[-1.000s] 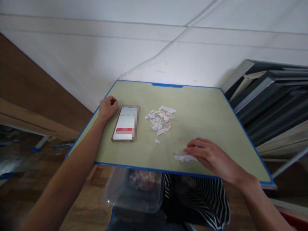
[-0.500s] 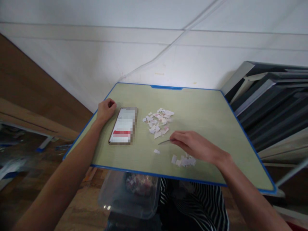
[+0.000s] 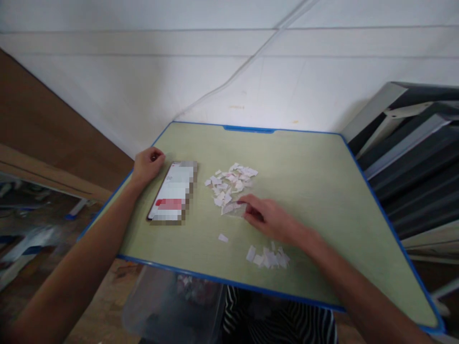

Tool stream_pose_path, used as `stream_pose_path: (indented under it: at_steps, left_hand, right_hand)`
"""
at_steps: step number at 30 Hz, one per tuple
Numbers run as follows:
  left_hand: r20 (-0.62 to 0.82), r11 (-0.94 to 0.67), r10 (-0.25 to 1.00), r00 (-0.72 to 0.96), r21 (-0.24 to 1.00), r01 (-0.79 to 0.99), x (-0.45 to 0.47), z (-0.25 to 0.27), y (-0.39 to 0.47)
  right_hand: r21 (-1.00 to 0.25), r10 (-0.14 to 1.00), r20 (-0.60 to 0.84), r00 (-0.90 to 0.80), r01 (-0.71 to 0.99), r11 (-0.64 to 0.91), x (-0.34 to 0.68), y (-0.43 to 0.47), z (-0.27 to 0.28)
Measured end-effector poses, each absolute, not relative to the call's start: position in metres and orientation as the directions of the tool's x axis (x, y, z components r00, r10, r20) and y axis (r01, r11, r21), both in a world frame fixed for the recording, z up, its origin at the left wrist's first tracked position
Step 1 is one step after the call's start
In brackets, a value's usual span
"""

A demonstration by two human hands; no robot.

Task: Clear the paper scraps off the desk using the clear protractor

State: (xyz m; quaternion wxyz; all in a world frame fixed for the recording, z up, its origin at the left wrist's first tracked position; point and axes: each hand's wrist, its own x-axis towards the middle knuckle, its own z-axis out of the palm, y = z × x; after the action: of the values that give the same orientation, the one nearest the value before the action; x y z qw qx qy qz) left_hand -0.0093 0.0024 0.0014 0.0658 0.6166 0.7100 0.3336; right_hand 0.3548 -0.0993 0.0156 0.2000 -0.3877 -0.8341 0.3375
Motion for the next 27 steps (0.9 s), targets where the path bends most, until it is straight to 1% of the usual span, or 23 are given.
stream_pose_path:
  at_steps: [2, 4, 6, 9, 10, 12, 14, 18, 20, 24, 27]
  left_hand:
    - [0.309, 0.033, 0.919, -0.244, 0.558, 0.829, -0.010, 0.002, 0.002]
    - [0.304, 0.038, 0.919, -0.252, 0.566, 0.823, -0.010, 0.002, 0.002]
    - [0.303, 0.037, 0.918, -0.255, 0.575, 0.817, -0.010, 0.003, 0.002]
    - [0.297, 0.040, 0.919, -0.257, 0.581, 0.813, -0.010, 0.003, 0.001]
    - [0.295, 0.042, 0.920, -0.258, 0.582, 0.812, -0.010, 0.004, 0.001]
    - [0.294, 0.045, 0.919, -0.264, 0.585, 0.809, -0.009, 0.004, 0.001]
    - [0.293, 0.050, 0.917, -0.271, 0.590, 0.806, -0.009, 0.005, 0.001]
    - [0.286, 0.052, 0.919, -0.271, 0.595, 0.802, -0.009, 0.005, 0.001]
    - [0.284, 0.052, 0.920, -0.271, 0.597, 0.800, -0.010, 0.004, 0.002]
    - [0.289, 0.051, 0.919, -0.268, 0.589, 0.807, -0.010, 0.003, 0.002]
    - [0.294, 0.050, 0.918, -0.267, 0.582, 0.812, -0.010, 0.003, 0.003]
  right_hand:
    - [-0.674, 0.749, 0.058, -0.660, 0.528, 0.517, 0.356, -0.104, 0.021]
    - [-0.694, 0.715, 0.066, -0.696, 0.483, 0.534, 0.360, -0.106, 0.027]
    - [-0.722, 0.736, 0.115, -0.667, 0.453, 0.523, 0.362, -0.106, 0.029]
    - [-0.700, 0.796, 0.153, -0.585, 0.505, 0.505, 0.363, -0.105, 0.028]
    - [-0.683, 0.790, 0.140, -0.596, 0.520, 0.513, 0.363, -0.105, 0.028]
    - [-0.665, 0.744, 0.098, -0.661, 0.513, 0.543, 0.364, -0.105, 0.028]
    - [-0.685, 0.706, 0.088, -0.702, 0.473, 0.555, 0.368, -0.105, 0.029]
    - [-0.725, 0.731, 0.134, -0.669, 0.437, 0.532, 0.375, -0.104, 0.033]
    - [-0.703, 0.725, 0.112, -0.680, 0.461, 0.541, 0.376, -0.104, 0.034]
    - [-0.652, 0.680, 0.000, -0.733, 0.516, 0.555, 0.373, -0.109, 0.039]
    - [-0.662, 0.683, -0.012, -0.730, 0.518, 0.542, 0.364, -0.116, 0.041]
